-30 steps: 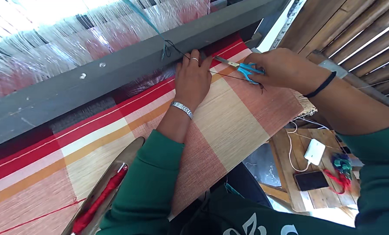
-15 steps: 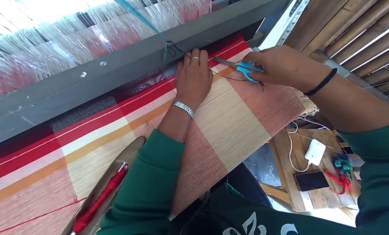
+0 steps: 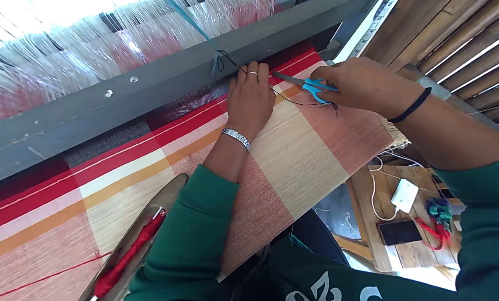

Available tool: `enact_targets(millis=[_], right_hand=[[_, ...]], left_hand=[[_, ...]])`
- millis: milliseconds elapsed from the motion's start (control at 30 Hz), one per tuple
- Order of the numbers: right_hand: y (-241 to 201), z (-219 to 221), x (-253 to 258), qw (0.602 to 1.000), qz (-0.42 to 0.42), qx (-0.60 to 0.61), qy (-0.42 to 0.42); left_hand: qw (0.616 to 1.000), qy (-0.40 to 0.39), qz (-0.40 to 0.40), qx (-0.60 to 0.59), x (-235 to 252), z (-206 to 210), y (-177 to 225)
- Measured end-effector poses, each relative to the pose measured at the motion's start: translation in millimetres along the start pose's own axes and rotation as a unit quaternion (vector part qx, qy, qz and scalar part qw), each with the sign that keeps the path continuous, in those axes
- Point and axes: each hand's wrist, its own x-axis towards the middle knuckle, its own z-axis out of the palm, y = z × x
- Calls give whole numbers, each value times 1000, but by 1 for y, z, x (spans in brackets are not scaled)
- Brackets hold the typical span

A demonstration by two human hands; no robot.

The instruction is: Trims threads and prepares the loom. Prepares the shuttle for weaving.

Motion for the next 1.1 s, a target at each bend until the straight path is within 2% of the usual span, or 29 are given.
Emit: enact_targets(millis=[1100], right_hand=[[-13,1,-2,999,16,-36,-18]], left_hand=[[1000,-12,-5,5,1,0,1]])
